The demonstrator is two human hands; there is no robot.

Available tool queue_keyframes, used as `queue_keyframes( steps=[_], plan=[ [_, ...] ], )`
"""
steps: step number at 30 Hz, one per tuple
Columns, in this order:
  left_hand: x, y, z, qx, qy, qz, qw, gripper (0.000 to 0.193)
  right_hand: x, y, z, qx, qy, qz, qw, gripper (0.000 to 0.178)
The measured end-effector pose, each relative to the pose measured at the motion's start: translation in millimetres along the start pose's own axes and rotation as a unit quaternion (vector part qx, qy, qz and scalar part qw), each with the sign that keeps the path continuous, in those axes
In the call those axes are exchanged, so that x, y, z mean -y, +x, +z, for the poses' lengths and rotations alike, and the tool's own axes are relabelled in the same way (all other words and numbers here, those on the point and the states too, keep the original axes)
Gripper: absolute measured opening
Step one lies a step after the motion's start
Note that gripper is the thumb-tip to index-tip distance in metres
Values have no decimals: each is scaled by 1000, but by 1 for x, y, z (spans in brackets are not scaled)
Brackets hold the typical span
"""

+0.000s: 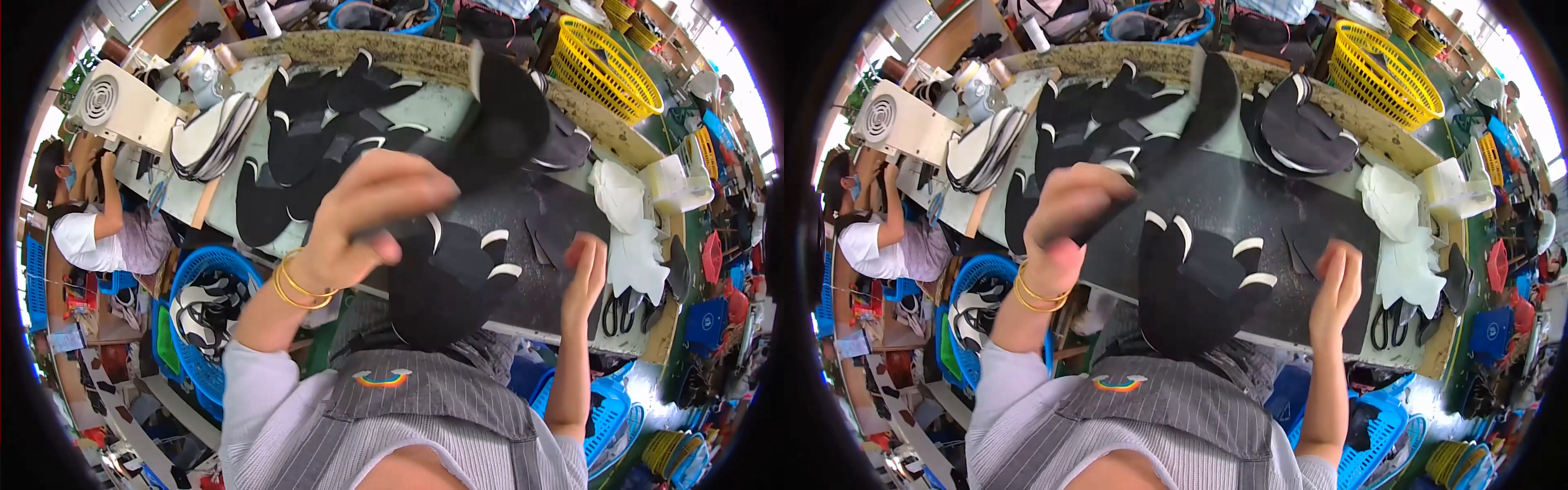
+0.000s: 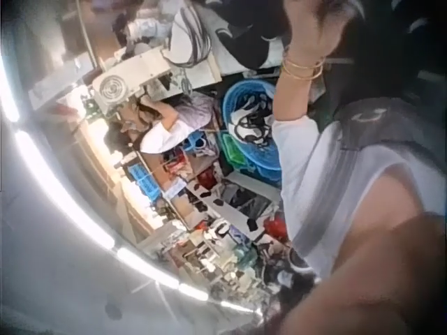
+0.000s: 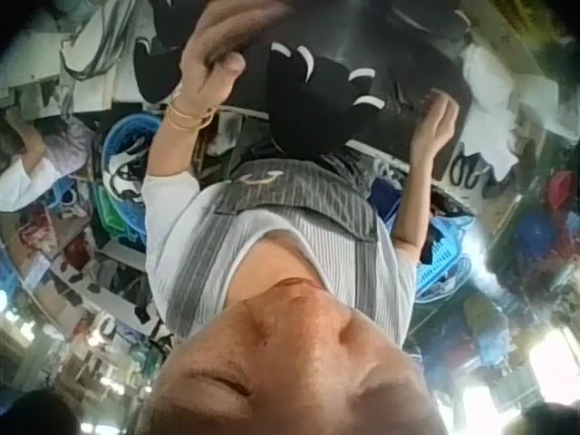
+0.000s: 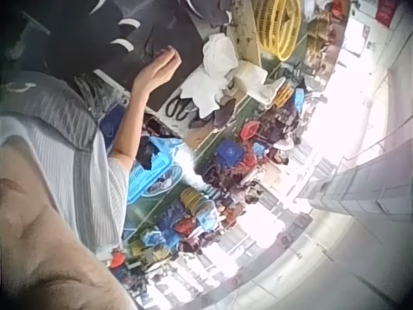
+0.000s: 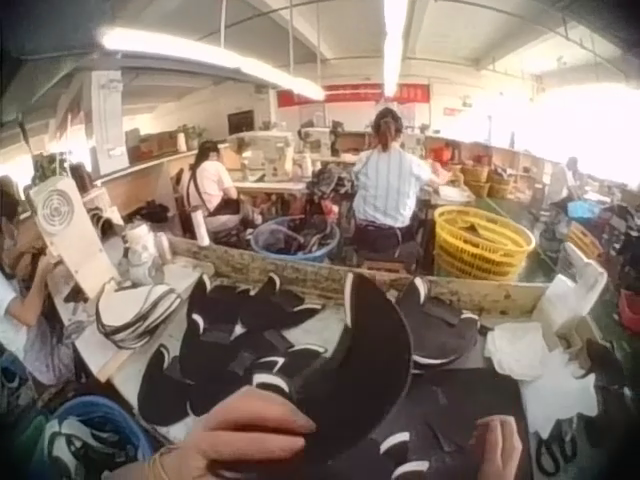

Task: The worker is manually assembling, inspecting, and marking various components of shoe uppers at a factory workstation.

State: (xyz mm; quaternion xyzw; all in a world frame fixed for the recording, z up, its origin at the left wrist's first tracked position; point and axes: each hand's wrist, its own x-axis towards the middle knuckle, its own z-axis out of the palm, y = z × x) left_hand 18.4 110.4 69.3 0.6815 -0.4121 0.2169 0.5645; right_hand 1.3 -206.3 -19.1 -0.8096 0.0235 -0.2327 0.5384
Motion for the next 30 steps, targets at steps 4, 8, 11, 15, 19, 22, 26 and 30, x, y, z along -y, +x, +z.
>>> queue_keyframes(
  steps=[4, 8, 11, 15, 19, 22, 26, 30],
  plan=[
    [30, -49, 22, 289, 169, 95, 937, 36, -24, -111, -24, 203, 31, 332, 921, 42],
    [39, -128, 39, 455, 172, 14, 873, 47, -26, -148, 9, 282, 234, 460, 809, 52],
    [40, -137, 40, 438, 208, 55, 873, 42, -20, -151, 31, 179, 369, 507, 758, 39],
    [41, -139, 45, 330, 217, 57, 917, 30, 1, -132, 56, 151, 358, 501, 773, 29],
    [14, -104, 41, 247, 268, 74, 928, 32, 50, -76, 41, 208, 230, 350, 884, 39],
    [27, -75, 32, 77, 294, 64, 951, 48, 78, -15, 32, 48, 288, 217, 932, 46],
    [83, -53, -15, -55, 324, -108, 938, 43, 39, 104, 38, -40, 394, 99, 913, 38],
    [173, -66, -80, -81, 422, -254, 867, 22, -69, 157, 40, 42, 269, 288, 918, 26]
  ],
)
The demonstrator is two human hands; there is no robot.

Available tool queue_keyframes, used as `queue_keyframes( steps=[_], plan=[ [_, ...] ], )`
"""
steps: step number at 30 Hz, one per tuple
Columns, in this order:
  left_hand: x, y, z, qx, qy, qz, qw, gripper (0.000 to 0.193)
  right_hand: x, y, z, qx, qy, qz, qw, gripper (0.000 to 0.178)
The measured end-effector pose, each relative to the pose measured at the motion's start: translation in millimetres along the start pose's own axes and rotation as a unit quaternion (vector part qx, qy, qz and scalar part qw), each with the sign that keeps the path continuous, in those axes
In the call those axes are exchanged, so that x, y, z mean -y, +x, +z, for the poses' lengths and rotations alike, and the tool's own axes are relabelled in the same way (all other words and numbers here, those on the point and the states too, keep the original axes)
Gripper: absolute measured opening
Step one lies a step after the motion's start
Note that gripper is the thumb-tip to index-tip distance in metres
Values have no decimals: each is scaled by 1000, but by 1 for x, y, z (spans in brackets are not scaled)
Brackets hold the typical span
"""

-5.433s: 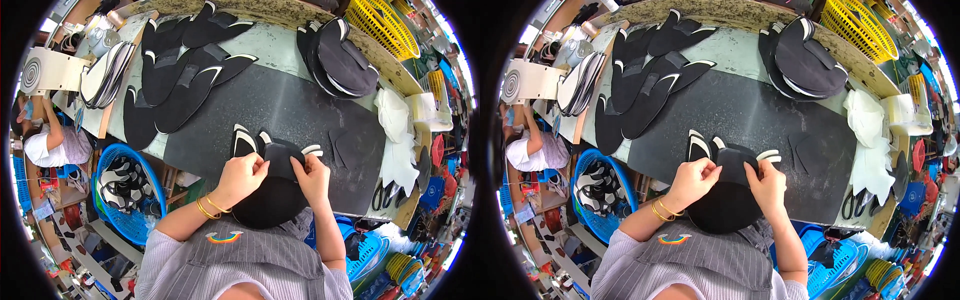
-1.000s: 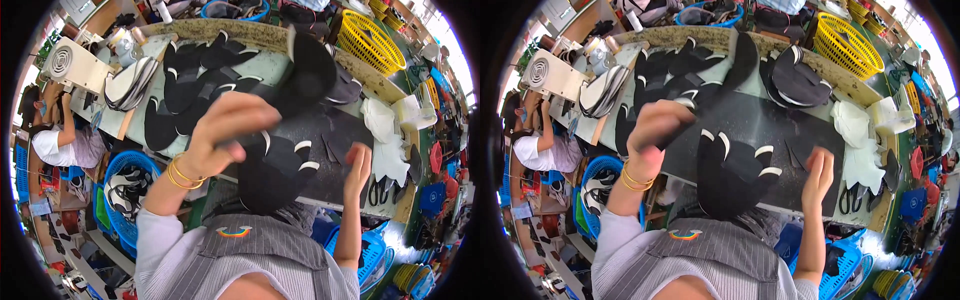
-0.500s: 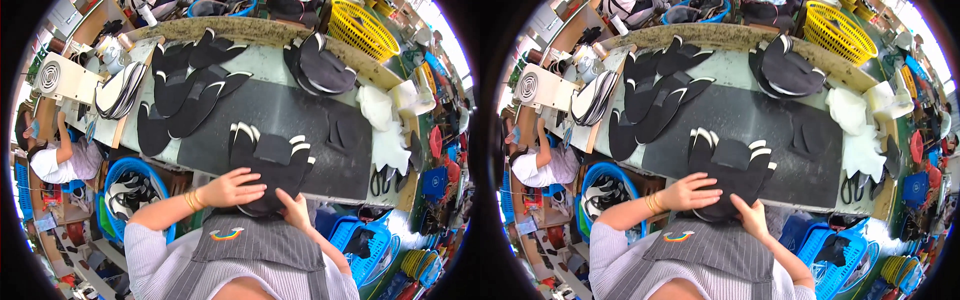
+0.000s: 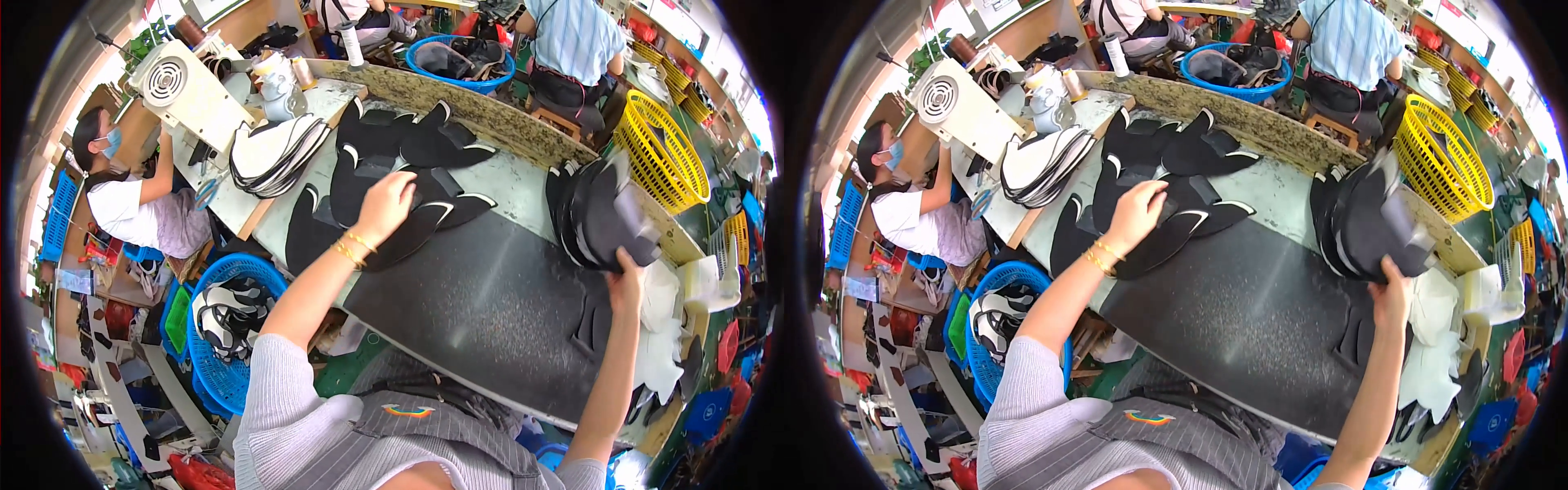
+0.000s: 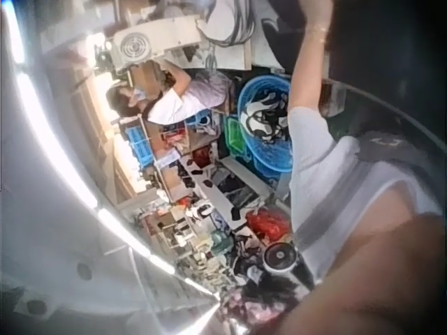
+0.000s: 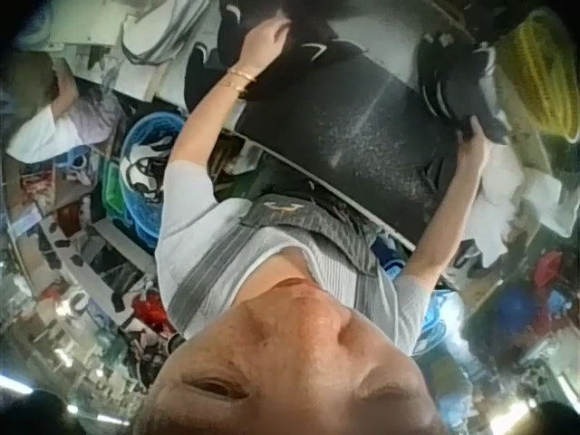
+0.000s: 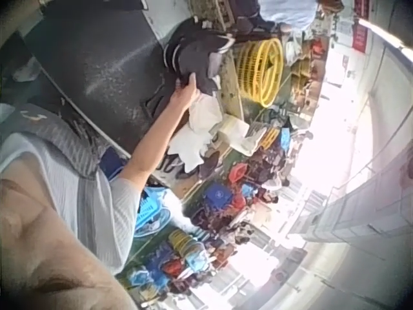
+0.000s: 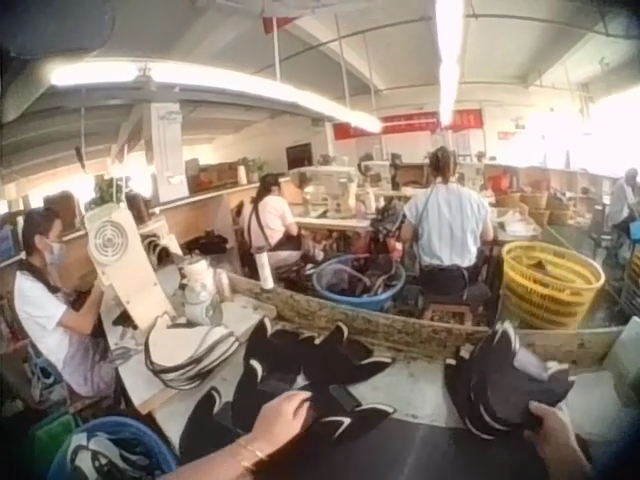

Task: The worker is manually assembling, inspecting, and marking various components of shoe uppers at a factory workstation.

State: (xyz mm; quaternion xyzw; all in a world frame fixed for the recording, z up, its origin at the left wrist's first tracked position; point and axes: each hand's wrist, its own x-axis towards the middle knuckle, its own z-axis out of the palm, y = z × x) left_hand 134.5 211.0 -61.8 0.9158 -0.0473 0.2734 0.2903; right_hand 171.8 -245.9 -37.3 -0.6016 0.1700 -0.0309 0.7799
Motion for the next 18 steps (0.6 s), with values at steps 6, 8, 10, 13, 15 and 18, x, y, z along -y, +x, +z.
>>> queue_keyframes(
  steps=[6, 8, 10, 13, 15, 18],
  plan=[
    [104, 93, 31, 144, 186, 192, 953, 31, 19, -48, -40, -57, -110, -26, 992, 51],
    [140, 106, 25, 176, 193, 154, 953, 41, 18, -74, -60, -109, -165, -65, 978, 37],
    [157, 118, 32, 236, 169, 138, 947, 41, 7, -91, -80, -152, -263, -69, 950, 26],
    [151, 123, 56, 274, 155, 161, 935, 41, -26, -106, -90, -145, -436, -71, 885, 25],
    [143, 125, 58, 285, 162, 173, 929, 40, -40, -102, -67, -98, -558, -189, 802, 37],
    [134, 126, 53, 306, 175, 161, 922, 43, -49, -107, -43, -66, -692, -262, 669, 36]
  ],
)
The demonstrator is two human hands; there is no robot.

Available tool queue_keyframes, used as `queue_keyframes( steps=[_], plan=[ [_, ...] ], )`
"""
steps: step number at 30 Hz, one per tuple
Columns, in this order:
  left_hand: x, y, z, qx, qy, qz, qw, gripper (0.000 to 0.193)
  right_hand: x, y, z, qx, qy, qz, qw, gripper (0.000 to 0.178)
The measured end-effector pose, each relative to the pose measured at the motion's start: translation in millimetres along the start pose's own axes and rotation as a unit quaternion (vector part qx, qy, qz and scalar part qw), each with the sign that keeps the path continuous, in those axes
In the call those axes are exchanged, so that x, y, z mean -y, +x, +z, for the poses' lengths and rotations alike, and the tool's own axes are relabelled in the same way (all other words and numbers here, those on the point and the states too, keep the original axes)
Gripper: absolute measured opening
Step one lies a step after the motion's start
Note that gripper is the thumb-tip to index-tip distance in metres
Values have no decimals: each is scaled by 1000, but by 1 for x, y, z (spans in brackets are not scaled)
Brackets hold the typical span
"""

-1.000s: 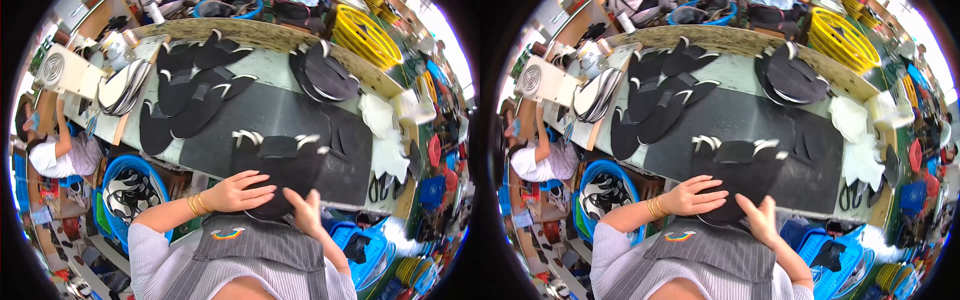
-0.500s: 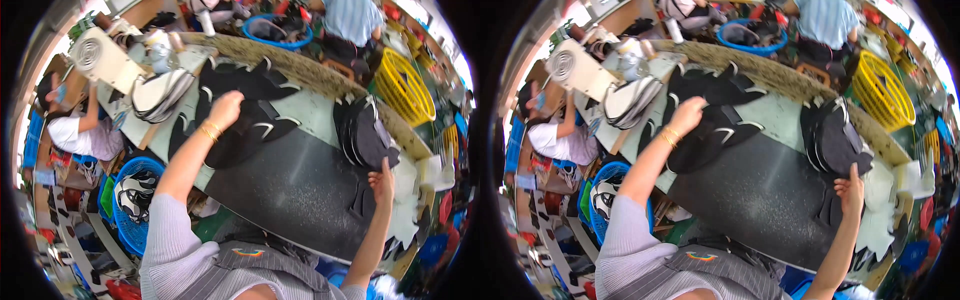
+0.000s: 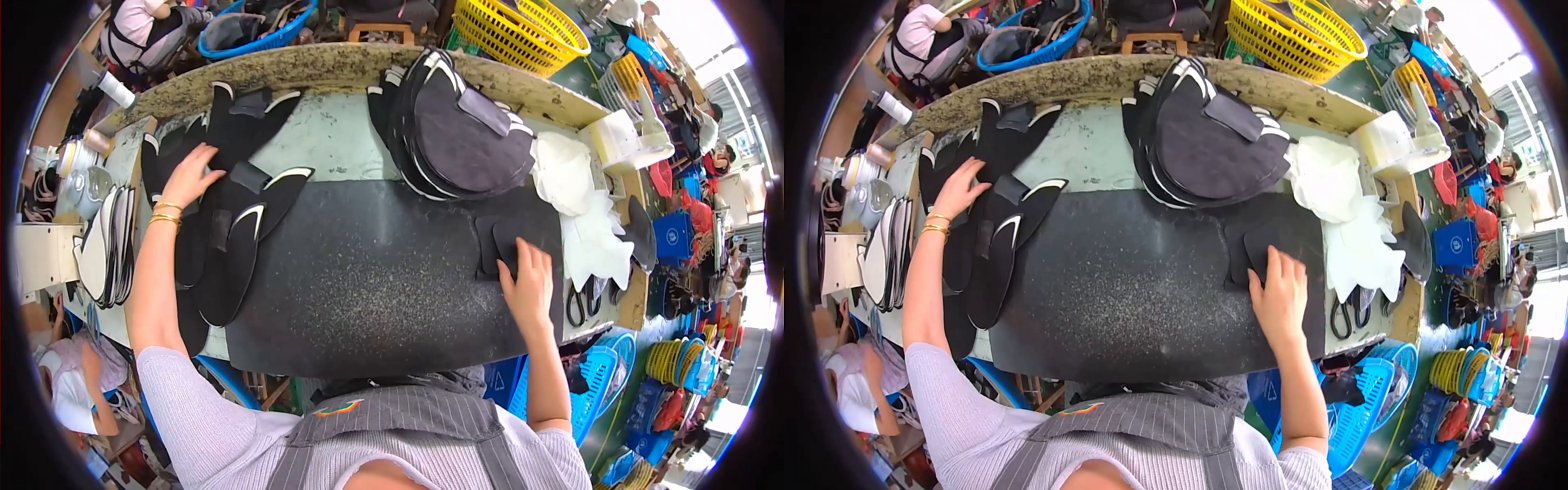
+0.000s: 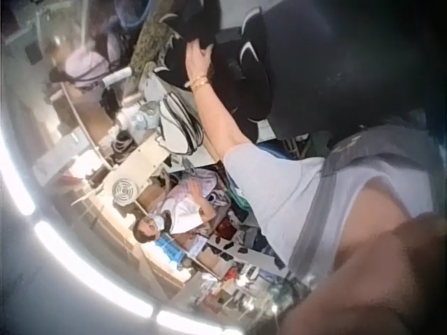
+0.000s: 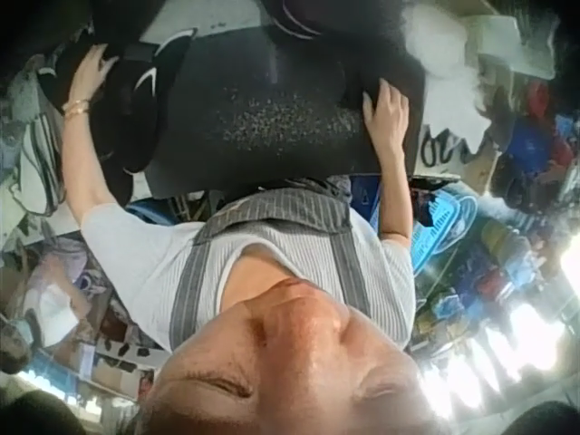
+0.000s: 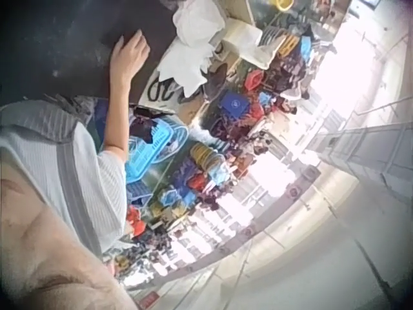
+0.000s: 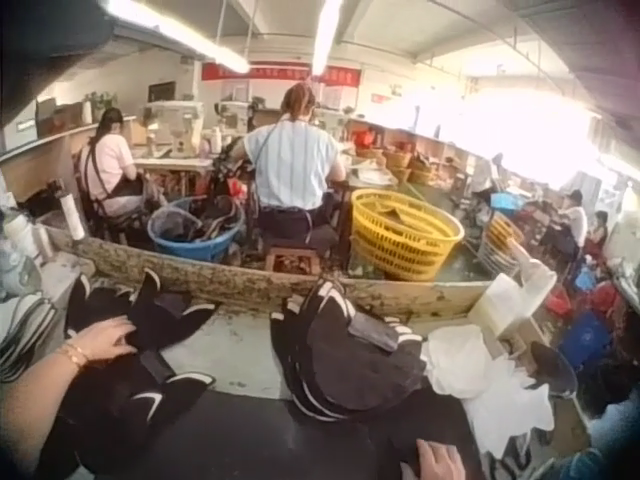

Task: The worker is manually assembling, inspecting, and marking various components of shoe uppers at a factory workstation.

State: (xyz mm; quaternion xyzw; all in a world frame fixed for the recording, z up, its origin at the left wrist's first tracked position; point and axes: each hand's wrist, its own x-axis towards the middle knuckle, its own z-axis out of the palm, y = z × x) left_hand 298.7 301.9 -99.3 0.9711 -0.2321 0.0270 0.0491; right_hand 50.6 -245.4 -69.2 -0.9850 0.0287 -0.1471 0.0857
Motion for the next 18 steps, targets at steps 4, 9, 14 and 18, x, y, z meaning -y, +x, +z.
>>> queue_keyframes(
  steps=[4, 9, 14, 18],
  plan=[
    [-35, 7, -5, -10, 123, 72, 990, 29, -18, -10, 12, -9, -43, 0, 999, 19],
    [-35, 15, -15, -372, 42, -88, 923, 19, -32, -7, -20, -51, 156, 151, 975, 24],
    [-147, -1, -104, -493, 40, 14, 869, 33, -16, -4, -4, 4, -10, -74, 997, 26],
    [-282, -75, -126, -367, 111, 216, 898, 33, -17, -8, -8, -125, 21, 14, 992, 16]
  ],
)
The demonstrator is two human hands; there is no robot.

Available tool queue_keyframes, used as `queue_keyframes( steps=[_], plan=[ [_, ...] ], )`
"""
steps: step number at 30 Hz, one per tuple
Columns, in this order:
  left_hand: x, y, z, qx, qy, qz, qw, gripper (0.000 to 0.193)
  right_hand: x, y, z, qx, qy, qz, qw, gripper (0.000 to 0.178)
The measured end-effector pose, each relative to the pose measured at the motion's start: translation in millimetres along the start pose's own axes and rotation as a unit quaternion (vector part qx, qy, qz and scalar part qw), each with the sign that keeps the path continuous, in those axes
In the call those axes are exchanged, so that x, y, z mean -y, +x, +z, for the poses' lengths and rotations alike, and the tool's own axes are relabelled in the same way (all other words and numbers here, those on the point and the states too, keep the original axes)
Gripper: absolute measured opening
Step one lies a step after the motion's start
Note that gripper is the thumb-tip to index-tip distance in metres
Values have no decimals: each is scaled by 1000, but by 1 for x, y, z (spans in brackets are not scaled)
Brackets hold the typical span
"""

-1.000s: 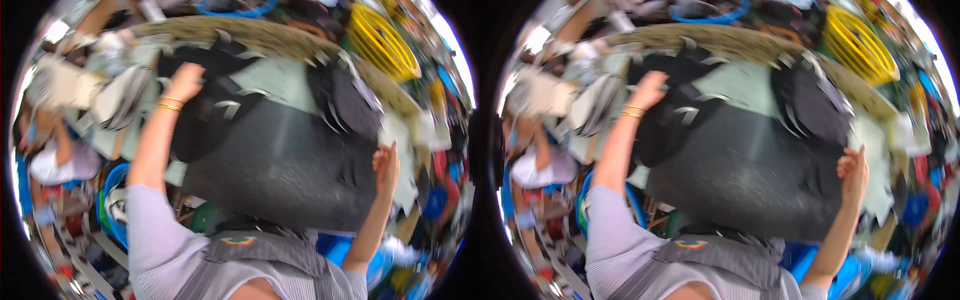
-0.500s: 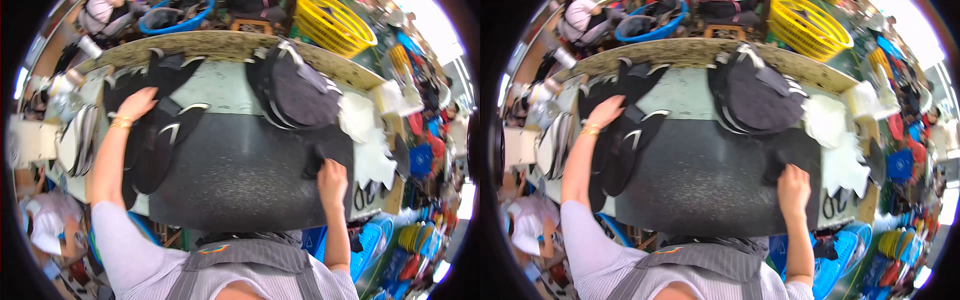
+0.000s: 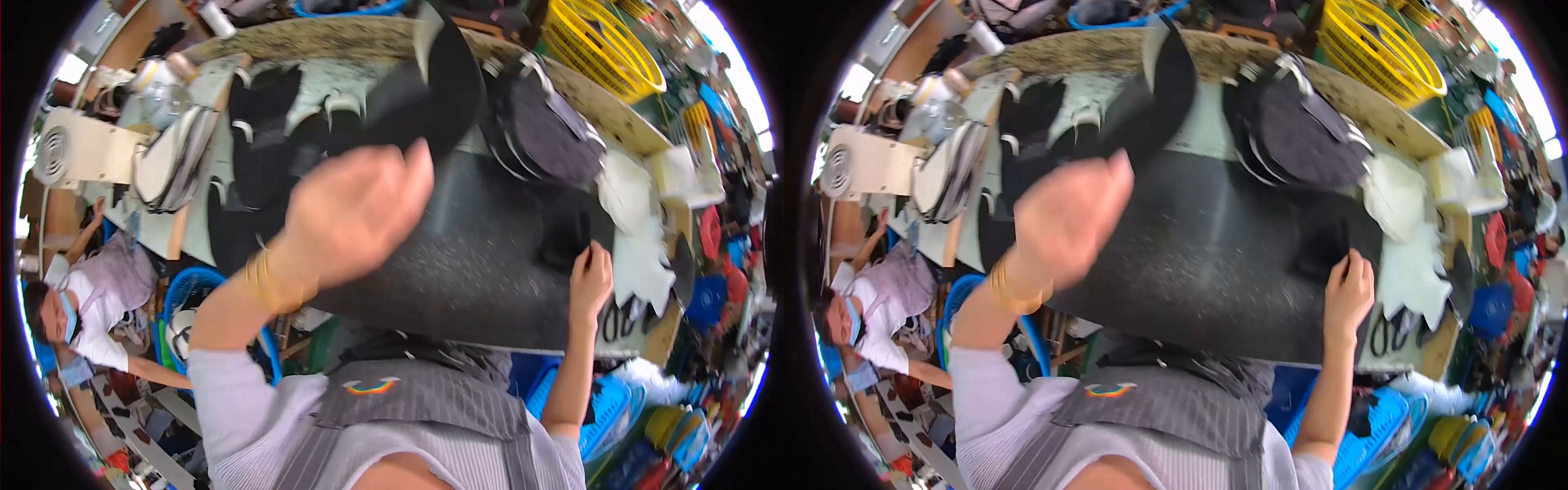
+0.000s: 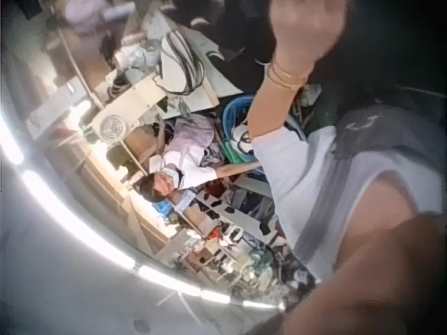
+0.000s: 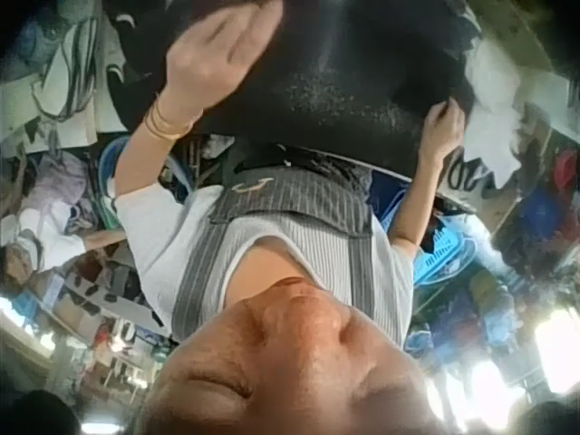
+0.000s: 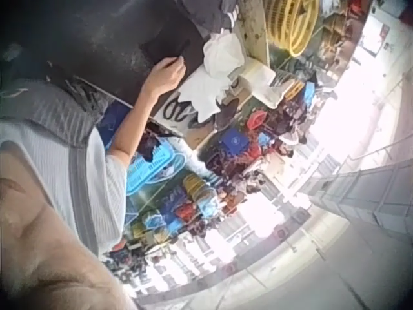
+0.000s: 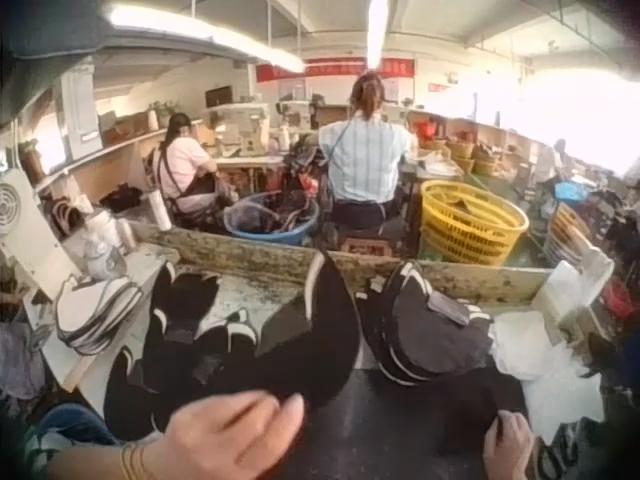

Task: The worker is manually assembling, inspecting, and marking various components of shoe uppers at a factory workstation.

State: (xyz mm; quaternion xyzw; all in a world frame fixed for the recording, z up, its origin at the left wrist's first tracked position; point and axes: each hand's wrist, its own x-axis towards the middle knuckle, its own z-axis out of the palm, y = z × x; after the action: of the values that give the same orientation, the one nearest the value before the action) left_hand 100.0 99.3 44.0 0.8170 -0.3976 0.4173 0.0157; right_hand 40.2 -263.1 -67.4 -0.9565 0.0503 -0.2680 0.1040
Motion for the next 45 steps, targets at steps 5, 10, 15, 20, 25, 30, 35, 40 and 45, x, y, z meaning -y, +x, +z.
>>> queue_keyframes(
  steps=[5, 10, 15, 20, 25, 30, 35, 40, 45],
  plan=[
    [-129, -74, -32, 325, -422, -79, 843, 52, 54, -13, -51, 0, 261, 156, 952, 22],
    [-153, -48, -9, 132, -418, -219, 872, 47, 112, -58, -68, 296, 445, 165, 829, 17],
    [-143, -69, -18, 183, -551, -523, 624, 21, 108, -55, -45, 332, 363, -68, 868, 21],
    [-124, -90, 12, 60, -551, -626, 549, 20, 118, -45, -2, 372, 550, 189, 723, 9],
    [-111, -103, 40, 62, -418, -641, 640, 29, 136, -20, 41, 355, 507, 187, 763, 12],
    [-107, -98, 41, 110, -367, -639, 667, 35, 134, -10, 46, 410, 457, 195, 765, 13],
    [-106, -97, 42, 129, -363, -631, 673, 35, 135, -4, 46, 425, 451, 217, 754, 13],
    [-107, -96, 44, 132, -363, -640, 665, 36, 138, -2, 44, 423, 439, 234, 757, 12],
    [-109, -91, 45, 139, -346, -638, 674, 31, 140, -2, 43, 426, 427, 236, 762, 10]
  ],
)
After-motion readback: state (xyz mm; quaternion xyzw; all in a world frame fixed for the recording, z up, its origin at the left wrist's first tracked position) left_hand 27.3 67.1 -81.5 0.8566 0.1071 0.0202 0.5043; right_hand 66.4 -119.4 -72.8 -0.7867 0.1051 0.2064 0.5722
